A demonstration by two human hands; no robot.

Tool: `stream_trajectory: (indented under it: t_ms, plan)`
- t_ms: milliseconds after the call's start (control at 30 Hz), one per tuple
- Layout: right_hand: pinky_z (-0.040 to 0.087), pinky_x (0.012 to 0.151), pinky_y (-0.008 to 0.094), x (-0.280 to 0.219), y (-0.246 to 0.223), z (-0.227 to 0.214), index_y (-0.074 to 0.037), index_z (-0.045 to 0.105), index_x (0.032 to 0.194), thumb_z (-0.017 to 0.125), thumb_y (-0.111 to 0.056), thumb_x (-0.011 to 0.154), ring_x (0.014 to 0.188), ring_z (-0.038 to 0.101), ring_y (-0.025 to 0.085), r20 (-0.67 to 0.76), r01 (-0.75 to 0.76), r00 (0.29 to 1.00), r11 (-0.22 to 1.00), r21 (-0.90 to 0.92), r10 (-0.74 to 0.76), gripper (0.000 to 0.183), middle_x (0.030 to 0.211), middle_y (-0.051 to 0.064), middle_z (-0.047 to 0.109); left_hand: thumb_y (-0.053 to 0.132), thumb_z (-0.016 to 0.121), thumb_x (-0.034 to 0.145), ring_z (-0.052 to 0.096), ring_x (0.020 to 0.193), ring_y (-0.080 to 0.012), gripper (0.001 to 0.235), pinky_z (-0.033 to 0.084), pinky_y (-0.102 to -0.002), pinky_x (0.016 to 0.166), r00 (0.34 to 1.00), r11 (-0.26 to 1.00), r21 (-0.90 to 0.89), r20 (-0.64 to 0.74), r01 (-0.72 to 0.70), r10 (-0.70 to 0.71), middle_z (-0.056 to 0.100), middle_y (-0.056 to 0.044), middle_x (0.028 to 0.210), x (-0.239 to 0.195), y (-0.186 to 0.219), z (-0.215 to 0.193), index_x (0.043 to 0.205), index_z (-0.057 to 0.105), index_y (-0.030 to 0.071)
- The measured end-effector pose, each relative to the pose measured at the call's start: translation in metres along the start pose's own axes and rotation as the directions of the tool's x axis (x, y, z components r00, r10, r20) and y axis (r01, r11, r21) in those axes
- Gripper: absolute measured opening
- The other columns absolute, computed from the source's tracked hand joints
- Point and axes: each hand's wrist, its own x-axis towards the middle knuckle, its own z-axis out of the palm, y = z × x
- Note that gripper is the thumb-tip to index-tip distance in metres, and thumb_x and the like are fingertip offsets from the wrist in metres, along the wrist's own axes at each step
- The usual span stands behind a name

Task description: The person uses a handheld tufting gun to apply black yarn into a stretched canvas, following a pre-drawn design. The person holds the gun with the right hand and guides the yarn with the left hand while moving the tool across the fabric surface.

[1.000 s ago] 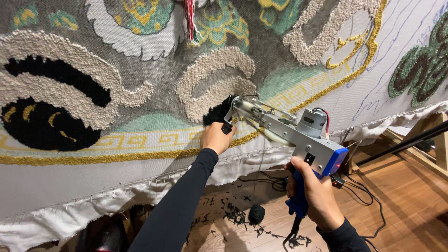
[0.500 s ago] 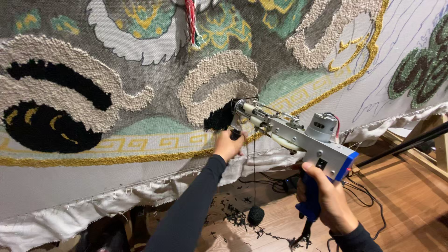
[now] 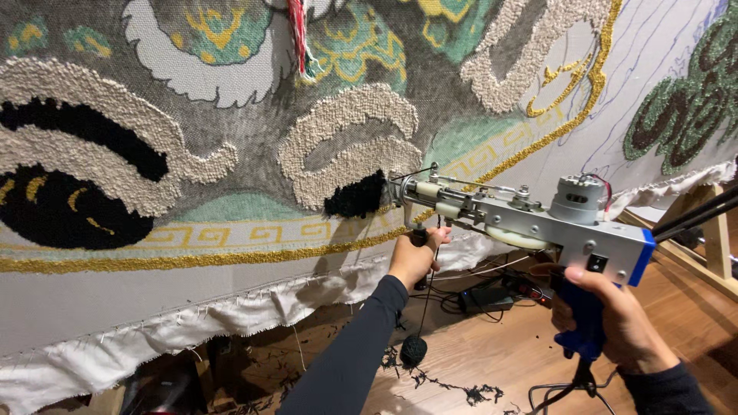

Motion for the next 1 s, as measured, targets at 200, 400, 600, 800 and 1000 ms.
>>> stream_trajectory:
  t_ms: [200,400,600,800,1000]
  plan:
    - [0.050,0.050,0.038,0.011,0.011,-0.052,0.001,0.061,0.101,0.058,-0.049,0.108,0.056,0.055,0.022,0.322,0.030,0.944,0.989,0.142,-0.075,0.050,0.067,0.010,0.056,0.029,0.062,0.106,0.055,0.062,-0.0028,0.031,0.048,-0.022,0.056,0.983,0.977,-0.113,-0.058,-0.182,0.177,0.081,-0.003,0.112,-0.015,-0.002,0.023,0.119,0.077,0.005]
    - [0.054,0.086,0.055,0.000,0.000,-0.061,0.004,0.029,0.157,0.062,-0.057,0.091,0.101,0.063,0.038,0.521,0.113,0.771,0.884,0.454,-0.366,0.095,0.125,0.024,0.054,0.032,0.058,0.104,0.051,0.053,-0.0016,0.033,0.044,-0.021,0.048,0.999,0.992,-0.121,-0.042,-0.023,0.018,0.080,0.000,0.109,-0.033,0.032,0.022,0.123,0.075,0.010]
    - [0.052,0.100,0.055,0.061,0.042,0.019,-0.025,0.016,0.162,0.050,-0.064,0.085,0.118,0.066,0.041,0.536,0.057,0.837,0.992,0.109,-0.107,0.093,0.139,0.034,0.057,0.033,0.060,0.102,0.044,0.043,-0.0050,0.033,0.036,-0.023,0.039,0.998,0.971,-0.230,-0.036,-0.066,0.059,0.079,-0.001,0.101,-0.038,0.047,0.016,0.117,0.075,0.008]
    - [0.061,0.067,0.040,0.112,0.128,0.096,-0.013,0.050,0.126,0.065,-0.038,0.093,0.070,0.074,0.021,0.473,0.109,0.844,0.781,-0.615,0.254,0.045,0.092,0.014,0.078,0.033,0.065,0.103,0.049,0.059,-0.0013,0.030,0.043,-0.023,0.054,0.976,0.967,-0.131,-0.052,-0.219,0.214,0.081,-0.004,0.098,-0.021,0.030,0.000,0.112,0.080,0.008]
    - [0.054,0.064,0.049,0.140,0.177,-0.054,-0.006,0.076,0.068,0.070,-0.048,0.080,0.067,0.069,0.034,0.445,0.444,0.890,-0.033,-0.895,-0.101,0.043,0.068,0.017,0.069,0.037,0.067,0.096,0.044,0.051,-0.0042,0.031,0.037,-0.026,0.047,0.979,0.987,0.051,-0.131,-0.150,0.156,0.071,0.001,0.074,-0.023,0.045,-0.042,0.109,0.081,0.013]
